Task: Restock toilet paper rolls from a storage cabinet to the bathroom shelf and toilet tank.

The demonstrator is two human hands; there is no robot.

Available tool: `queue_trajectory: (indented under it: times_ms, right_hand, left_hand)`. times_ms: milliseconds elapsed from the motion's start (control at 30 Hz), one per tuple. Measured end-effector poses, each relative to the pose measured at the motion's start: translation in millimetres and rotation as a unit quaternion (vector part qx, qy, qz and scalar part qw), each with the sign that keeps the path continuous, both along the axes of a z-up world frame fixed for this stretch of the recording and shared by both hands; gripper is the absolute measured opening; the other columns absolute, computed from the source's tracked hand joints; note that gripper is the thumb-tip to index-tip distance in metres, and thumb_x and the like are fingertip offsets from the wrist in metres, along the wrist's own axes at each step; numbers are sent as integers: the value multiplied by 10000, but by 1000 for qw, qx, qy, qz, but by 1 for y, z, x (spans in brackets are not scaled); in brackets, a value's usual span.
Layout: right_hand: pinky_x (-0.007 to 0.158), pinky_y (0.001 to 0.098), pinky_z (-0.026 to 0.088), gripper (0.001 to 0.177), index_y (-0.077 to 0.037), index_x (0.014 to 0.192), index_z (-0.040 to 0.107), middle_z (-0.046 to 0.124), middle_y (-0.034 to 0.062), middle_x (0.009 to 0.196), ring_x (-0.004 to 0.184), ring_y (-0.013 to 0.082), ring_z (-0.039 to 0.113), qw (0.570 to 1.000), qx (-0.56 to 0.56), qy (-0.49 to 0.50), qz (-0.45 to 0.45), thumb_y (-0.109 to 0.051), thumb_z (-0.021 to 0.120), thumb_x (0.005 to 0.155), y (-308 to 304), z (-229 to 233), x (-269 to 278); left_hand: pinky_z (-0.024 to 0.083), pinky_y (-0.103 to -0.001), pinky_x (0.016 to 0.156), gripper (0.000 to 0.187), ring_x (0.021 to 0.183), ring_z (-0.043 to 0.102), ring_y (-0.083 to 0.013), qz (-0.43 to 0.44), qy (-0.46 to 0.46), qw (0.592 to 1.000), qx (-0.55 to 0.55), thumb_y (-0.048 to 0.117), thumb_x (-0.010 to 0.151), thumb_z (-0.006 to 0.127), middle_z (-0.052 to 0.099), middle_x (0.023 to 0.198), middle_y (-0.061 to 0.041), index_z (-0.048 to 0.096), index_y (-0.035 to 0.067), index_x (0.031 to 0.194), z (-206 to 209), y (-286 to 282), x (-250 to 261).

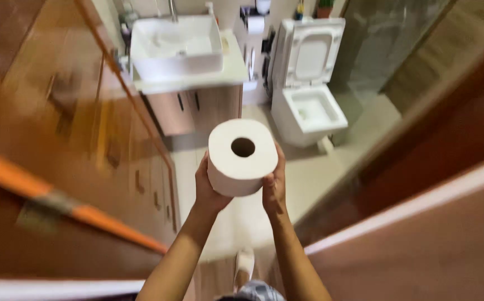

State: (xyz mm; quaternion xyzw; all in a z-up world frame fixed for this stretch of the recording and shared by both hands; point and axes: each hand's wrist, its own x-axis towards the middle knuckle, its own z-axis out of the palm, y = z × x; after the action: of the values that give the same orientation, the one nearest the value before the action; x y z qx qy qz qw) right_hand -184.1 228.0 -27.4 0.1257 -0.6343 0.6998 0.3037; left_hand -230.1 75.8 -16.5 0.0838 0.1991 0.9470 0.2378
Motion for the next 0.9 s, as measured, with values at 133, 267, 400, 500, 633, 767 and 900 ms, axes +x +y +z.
queue_trajectory:
  times_ms: [133,267,400,500,633,767,900]
  right_hand:
    - [1280,462,264,1118,8,1610,222,383,214,1613,1531,321,347,1000,-9,-1,16,-807,535,912,35,12,-77]
    - [1265,471,260,1100,8,1611,219,372,226,1610,1524,341,336,999,-22,-30,16,-765,566,910,66,15,-145]
    - [1270,470,240,1091,5,1614,207,356,225,1623,1541,349,309,998,-24,-53,15,-742,568,905,92,14,-204]
    - [1265,472,234,1087,-7,1620,197,354,224,1627,1547,352,303,996,-18,-82,6,-739,550,898,108,10,-249]
    - [1269,476,203,1070,-13,1625,206,312,223,1659,1560,351,264,997,-23,-80,-4,-723,553,902,131,4,-326]
    - [1274,479,181,1064,-24,1628,219,306,228,1664,1572,358,247,996,-12,-84,-37,-741,523,904,149,-5,-406]
    - [1287,494,169,1105,-20,1635,240,306,224,1682,1588,372,238,994,-34,-87,-65,-807,473,895,173,-3,-475]
  left_hand:
    - [532,-507,1022,642,1261,597,-326,-16,8,1000,11,579,1024,349,574,1392,-162,499,113,1439,9,39,-76]
    - [521,-506,1036,709,1295,580,-331,27,99,992,-73,630,1048,370,587,1399,-167,499,67,1459,17,62,-138]
    - [535,-485,1006,685,1258,596,-322,-30,-28,999,-8,627,1002,419,611,1360,-142,515,105,1436,11,92,-209]
    - [546,-476,1021,646,1264,597,-307,-40,-55,998,-1,601,1000,441,609,1357,-123,518,123,1427,-6,113,-266]
    - [540,-486,1011,621,1261,597,-307,-45,-21,999,18,577,1005,450,608,1366,-111,520,131,1431,-19,141,-345]
    - [525,-467,1057,552,1303,586,-272,-43,-45,998,12,514,1049,441,590,1400,-80,512,146,1454,-26,163,-429]
    - [524,-482,1051,551,1278,595,-287,-72,-72,995,14,499,1020,421,606,1374,-96,531,131,1414,-32,196,-512]
